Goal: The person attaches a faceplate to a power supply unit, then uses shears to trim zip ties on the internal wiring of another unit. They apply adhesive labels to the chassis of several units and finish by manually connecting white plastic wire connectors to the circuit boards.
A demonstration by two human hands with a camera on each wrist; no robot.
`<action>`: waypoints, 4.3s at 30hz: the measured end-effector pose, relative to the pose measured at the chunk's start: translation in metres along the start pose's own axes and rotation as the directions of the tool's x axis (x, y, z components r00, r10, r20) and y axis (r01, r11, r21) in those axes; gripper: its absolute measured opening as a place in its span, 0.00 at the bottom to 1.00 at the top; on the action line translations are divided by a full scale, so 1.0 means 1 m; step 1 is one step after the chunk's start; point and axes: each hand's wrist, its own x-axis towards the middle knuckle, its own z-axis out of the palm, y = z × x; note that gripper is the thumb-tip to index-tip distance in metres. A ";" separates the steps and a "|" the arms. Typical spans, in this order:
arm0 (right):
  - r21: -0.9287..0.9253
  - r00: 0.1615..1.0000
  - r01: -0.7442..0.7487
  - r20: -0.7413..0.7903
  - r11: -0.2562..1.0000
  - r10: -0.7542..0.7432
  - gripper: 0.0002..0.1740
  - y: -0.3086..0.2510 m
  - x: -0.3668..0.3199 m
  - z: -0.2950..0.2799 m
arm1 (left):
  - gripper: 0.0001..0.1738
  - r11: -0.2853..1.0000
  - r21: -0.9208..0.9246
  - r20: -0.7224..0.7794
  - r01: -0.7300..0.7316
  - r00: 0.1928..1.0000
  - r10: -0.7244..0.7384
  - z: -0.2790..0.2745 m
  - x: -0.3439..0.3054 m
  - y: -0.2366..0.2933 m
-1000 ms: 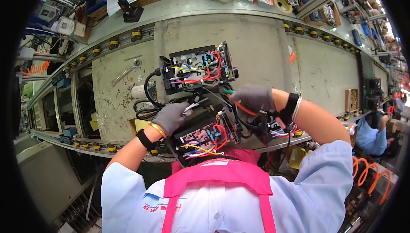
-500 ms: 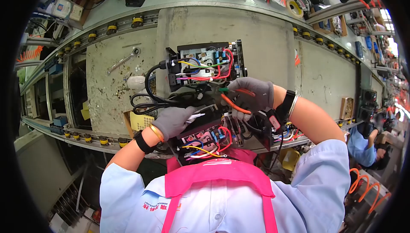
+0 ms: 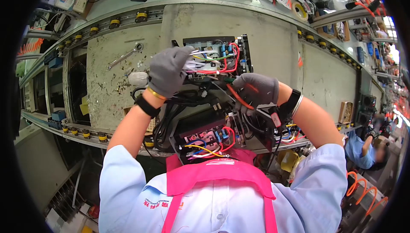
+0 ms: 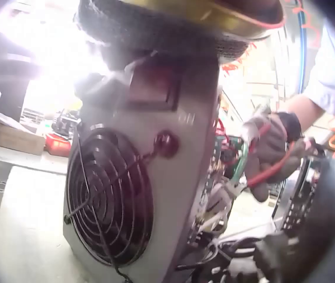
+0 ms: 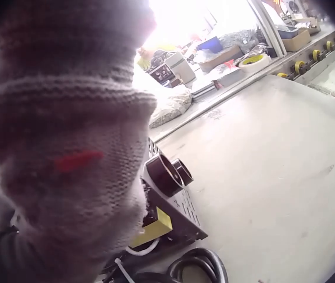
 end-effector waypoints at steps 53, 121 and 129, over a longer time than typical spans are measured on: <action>-0.989 0.462 -0.008 0.130 -0.150 -0.877 0.29 0.023 0.014 0.007 | 0.16 0.798 0.130 0.140 0.588 0.786 -0.602 0.044 0.109 -0.082; -0.416 0.663 0.643 -0.117 0.643 -0.739 0.42 0.224 -0.041 0.181 | 0.07 -0.246 -0.950 0.301 -0.192 -0.362 -0.882 -0.098 -0.501 0.023; -0.720 0.834 0.305 -0.113 0.623 -0.539 0.36 0.235 -0.010 0.172 | 0.06 -0.352 -0.926 0.373 -0.138 -0.479 -0.795 -0.043 -0.622 -0.017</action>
